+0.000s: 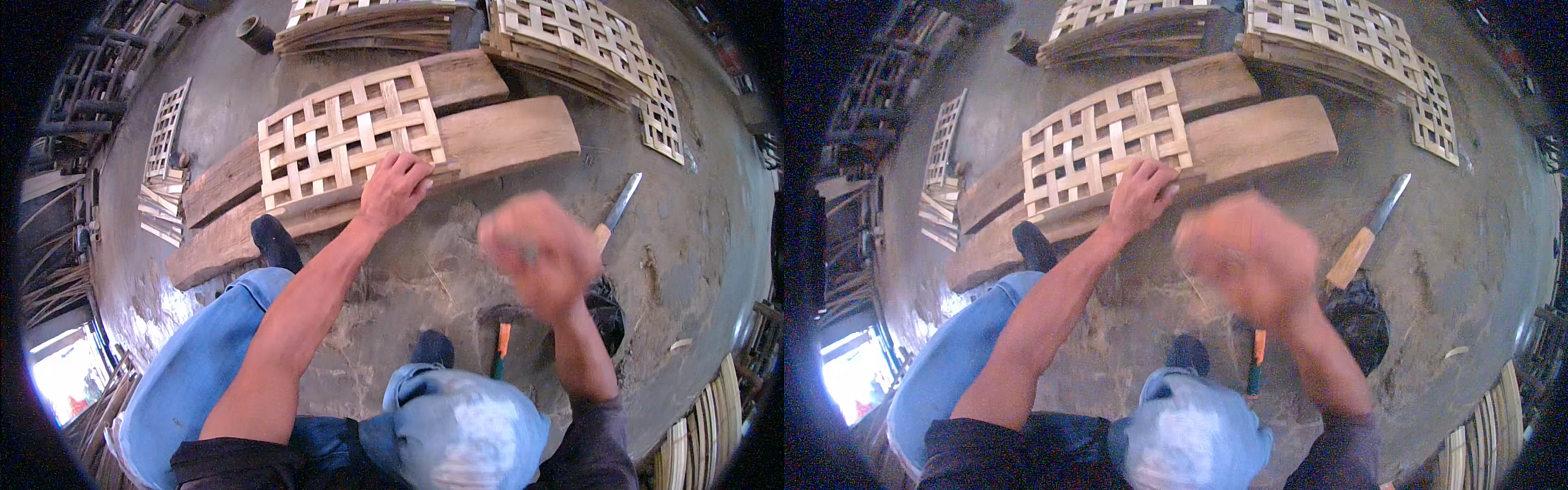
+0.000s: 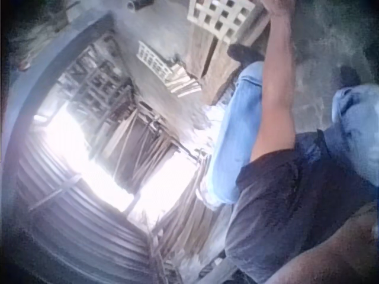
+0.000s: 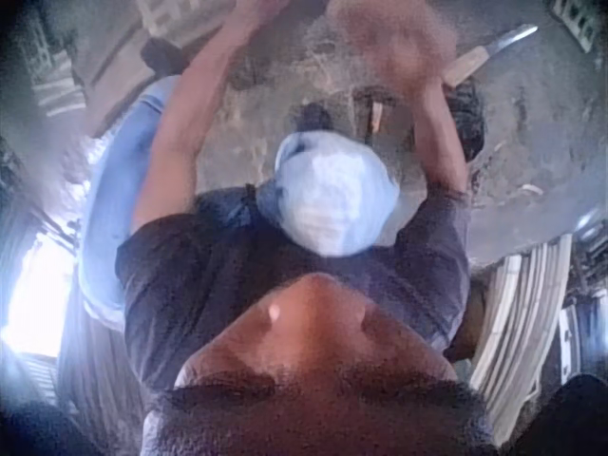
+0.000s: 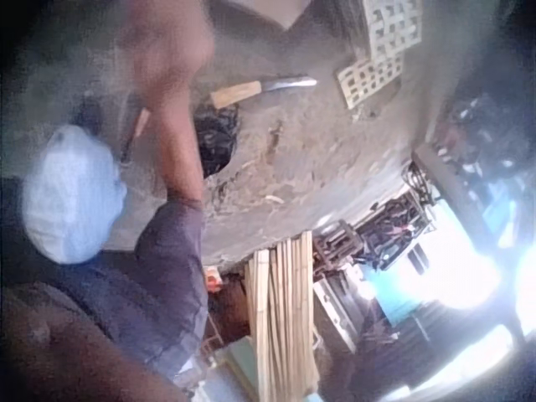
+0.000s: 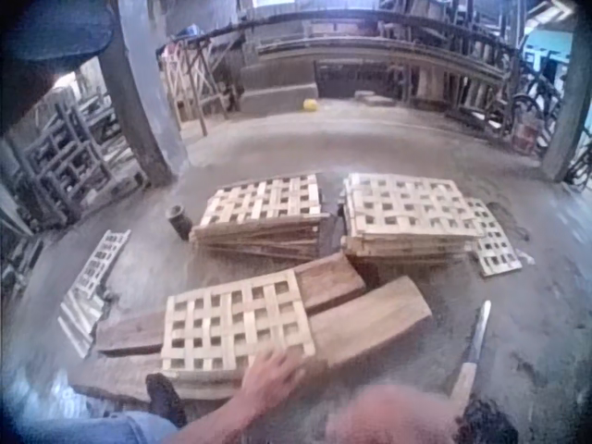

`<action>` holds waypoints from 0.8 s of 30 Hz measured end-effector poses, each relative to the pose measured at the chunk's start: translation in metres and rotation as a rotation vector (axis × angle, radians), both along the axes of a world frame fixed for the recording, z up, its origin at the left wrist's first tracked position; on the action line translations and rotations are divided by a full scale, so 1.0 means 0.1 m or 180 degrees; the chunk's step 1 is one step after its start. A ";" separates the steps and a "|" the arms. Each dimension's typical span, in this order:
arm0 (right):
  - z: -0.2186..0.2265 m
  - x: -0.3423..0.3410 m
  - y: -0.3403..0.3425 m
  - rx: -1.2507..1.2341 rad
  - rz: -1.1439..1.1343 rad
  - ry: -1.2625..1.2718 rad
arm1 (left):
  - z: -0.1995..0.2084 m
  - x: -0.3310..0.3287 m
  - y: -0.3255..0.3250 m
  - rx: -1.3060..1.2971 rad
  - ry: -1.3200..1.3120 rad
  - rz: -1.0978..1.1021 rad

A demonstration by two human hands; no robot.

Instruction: The person assembles a wooden lattice panel by hand, using a hammer to secure nails into the frame. They repeatedly position and hammer nails along the edges of the lattice, occasionally adjusting the panel's position on a wooden workbench.

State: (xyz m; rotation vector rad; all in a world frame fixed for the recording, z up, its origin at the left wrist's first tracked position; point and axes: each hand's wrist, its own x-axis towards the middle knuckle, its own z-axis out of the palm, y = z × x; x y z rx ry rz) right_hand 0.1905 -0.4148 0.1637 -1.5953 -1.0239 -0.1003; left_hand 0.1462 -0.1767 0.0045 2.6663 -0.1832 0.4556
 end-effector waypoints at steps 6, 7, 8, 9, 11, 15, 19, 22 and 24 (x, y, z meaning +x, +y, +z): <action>-1.11 0.48 0.05 -0.0687 -0.0772 0.1454 | -0.16 0.06 -0.02 0.0015 -0.0046 -0.0075; -1.21 0.52 0.07 -0.0772 -0.0792 0.1437 | -0.13 0.10 -0.01 0.0031 -0.0090 -0.0048; -1.29 0.51 0.09 -0.0873 -0.0823 0.1422 | -0.09 0.06 -0.06 -0.0008 -0.0063 -0.0014; -1.39 0.54 0.14 -0.0978 -0.0856 0.1407 | -0.06 0.04 -0.10 -0.0052 -0.0036 0.0018; -1.53 0.59 0.30 -0.0962 -0.0845 0.1497 | -0.06 0.03 -0.09 -0.0013 -0.0056 0.0043; -1.67 0.60 0.45 -0.0832 -0.0578 0.1592 | -0.10 0.01 -0.06 0.0013 -0.0083 0.0038; -1.73 0.57 0.54 -0.0938 -0.0422 0.1341 | -0.09 0.01 -0.05 -0.0030 -0.0073 0.0070; -1.71 0.56 0.54 -0.1112 -0.0493 0.1325 | -0.09 0.02 -0.07 -0.0058 -0.0112 0.0050; -1.74 0.54 0.55 -0.1165 -0.0528 0.1196 | -0.10 0.01 -0.06 -0.0066 -0.0106 0.0056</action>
